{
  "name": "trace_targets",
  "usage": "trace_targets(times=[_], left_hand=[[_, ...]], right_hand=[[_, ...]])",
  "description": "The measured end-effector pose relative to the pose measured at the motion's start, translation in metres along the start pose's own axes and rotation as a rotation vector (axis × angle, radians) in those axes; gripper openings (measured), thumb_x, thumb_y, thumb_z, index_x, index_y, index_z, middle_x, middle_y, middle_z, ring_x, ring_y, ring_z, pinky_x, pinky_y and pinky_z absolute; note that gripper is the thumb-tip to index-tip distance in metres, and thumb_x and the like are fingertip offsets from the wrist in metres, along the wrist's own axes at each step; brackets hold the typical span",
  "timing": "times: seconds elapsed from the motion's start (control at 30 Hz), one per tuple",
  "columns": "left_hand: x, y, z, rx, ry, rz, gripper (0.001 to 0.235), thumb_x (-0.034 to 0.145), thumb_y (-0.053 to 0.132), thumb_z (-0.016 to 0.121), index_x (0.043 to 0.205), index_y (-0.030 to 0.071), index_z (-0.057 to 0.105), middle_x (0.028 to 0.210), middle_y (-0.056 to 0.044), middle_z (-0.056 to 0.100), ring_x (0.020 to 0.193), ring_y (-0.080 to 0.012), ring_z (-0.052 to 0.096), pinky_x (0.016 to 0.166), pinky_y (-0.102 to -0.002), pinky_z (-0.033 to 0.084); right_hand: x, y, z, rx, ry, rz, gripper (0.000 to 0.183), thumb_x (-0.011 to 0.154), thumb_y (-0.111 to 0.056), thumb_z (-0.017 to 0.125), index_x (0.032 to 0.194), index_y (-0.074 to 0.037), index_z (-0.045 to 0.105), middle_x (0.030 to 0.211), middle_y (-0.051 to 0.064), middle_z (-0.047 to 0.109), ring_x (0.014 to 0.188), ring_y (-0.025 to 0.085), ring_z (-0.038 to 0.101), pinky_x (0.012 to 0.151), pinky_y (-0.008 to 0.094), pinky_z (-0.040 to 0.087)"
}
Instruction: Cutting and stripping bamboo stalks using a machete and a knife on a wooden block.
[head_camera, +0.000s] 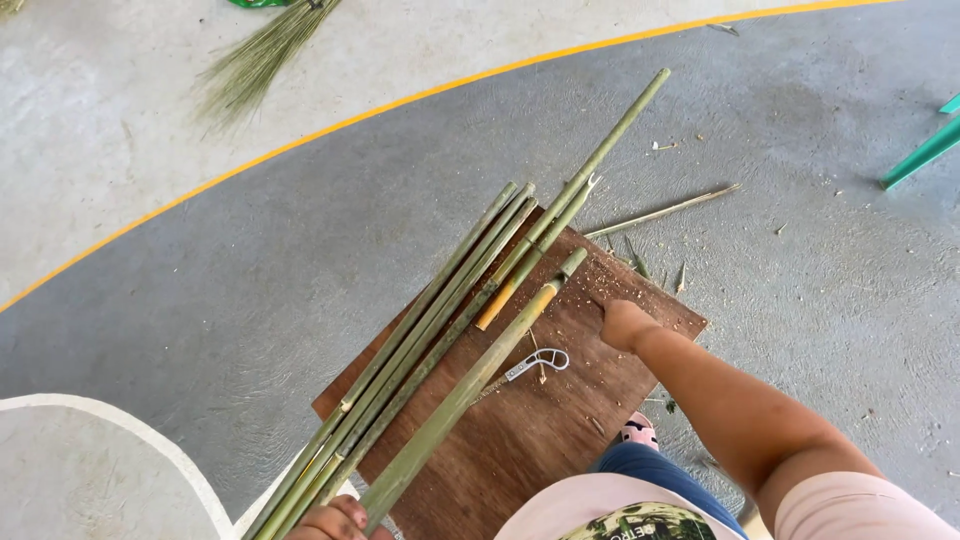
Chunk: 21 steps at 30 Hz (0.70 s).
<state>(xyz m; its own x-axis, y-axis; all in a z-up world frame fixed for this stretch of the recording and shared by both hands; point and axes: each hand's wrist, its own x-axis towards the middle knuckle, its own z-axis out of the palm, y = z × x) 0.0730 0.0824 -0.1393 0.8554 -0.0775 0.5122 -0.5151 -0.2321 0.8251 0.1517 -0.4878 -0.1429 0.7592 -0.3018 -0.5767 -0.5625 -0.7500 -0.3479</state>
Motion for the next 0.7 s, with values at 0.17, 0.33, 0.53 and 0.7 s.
trace_targets(times=[0.17,0.33,0.53,0.7], left_hand=[[0.015,0.046,0.03,-0.226,0.212,-0.249,0.007,0.094,0.015,0.059,0.097,0.009,0.059,0.065,0.005,0.049,0.062,-0.0058,0.062,0.079,-0.032,0.06],[0.046,0.096,0.052,-0.307,0.089,0.338,0.031,0.077,0.003,0.079,0.076,0.021,0.054,0.07,0.008,0.06,0.07,-0.0018,0.065,0.078,-0.026,0.063],[0.042,0.091,0.04,-0.118,-0.072,0.266,0.031,0.078,0.006,0.079,0.076,0.02,0.051,0.068,0.008,0.055,0.067,-0.0009,0.062,0.078,-0.028,0.061],[0.035,0.077,0.04,-0.157,-0.044,0.152,0.023,0.084,0.009,0.071,0.083,0.017,0.049,0.067,0.008,0.054,0.065,-0.0004,0.062,0.078,-0.03,0.062]], right_hand=[[0.002,0.002,0.006,0.021,-0.022,0.02,0.033,0.091,-0.005,0.055,0.119,0.006,0.067,0.116,0.026,0.072,0.107,0.035,0.073,0.098,0.042,0.057],[0.006,0.002,0.007,-0.014,0.003,0.004,0.031,0.092,-0.009,0.056,0.117,0.005,0.067,0.115,0.027,0.071,0.108,0.037,0.071,0.098,0.043,0.056],[-0.018,-0.013,-0.008,0.087,-0.044,0.072,0.029,0.094,-0.007,0.055,0.115,0.009,0.067,0.112,0.027,0.072,0.093,0.034,0.077,0.081,0.043,0.063],[-0.027,-0.021,-0.01,0.121,-0.055,0.078,0.03,0.094,-0.005,0.055,0.119,0.01,0.064,0.107,0.026,0.071,0.088,0.032,0.076,0.074,0.042,0.064]])
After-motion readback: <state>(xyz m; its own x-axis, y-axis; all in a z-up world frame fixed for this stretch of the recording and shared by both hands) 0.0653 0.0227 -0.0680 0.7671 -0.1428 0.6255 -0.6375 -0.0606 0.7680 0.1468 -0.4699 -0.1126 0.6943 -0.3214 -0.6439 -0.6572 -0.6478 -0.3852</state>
